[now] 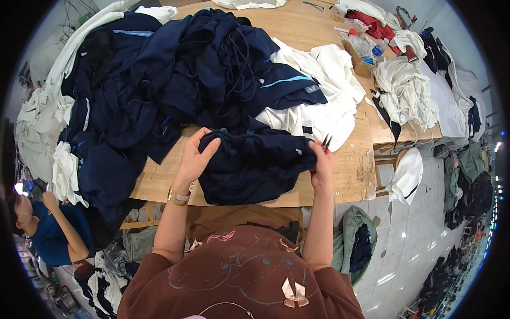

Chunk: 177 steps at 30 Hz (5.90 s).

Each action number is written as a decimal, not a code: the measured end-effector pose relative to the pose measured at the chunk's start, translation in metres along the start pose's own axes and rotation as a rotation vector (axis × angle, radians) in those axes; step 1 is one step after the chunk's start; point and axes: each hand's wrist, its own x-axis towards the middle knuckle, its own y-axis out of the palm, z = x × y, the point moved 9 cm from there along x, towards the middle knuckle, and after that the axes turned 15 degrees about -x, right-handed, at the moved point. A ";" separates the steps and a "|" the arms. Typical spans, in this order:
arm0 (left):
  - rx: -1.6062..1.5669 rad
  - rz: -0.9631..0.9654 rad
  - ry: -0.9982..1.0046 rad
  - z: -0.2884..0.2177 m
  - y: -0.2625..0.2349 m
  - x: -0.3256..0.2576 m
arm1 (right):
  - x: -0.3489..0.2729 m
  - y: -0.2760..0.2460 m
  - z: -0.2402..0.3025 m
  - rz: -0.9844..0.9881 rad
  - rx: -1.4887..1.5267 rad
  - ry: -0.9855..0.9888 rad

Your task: Trimming loose threads from blue garments using thread nippers in a garment factory.

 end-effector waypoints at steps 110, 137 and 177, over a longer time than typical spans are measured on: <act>1.133 -0.452 0.138 -0.095 -0.243 -0.023 | -0.066 0.101 0.078 0.172 -0.287 -0.347; 0.702 -0.699 0.312 -0.094 -0.159 0.106 | -0.080 0.094 0.064 0.177 -0.188 -0.273; -0.914 -0.095 -0.420 0.057 -0.015 0.003 | -0.005 0.070 0.031 0.161 0.299 -0.005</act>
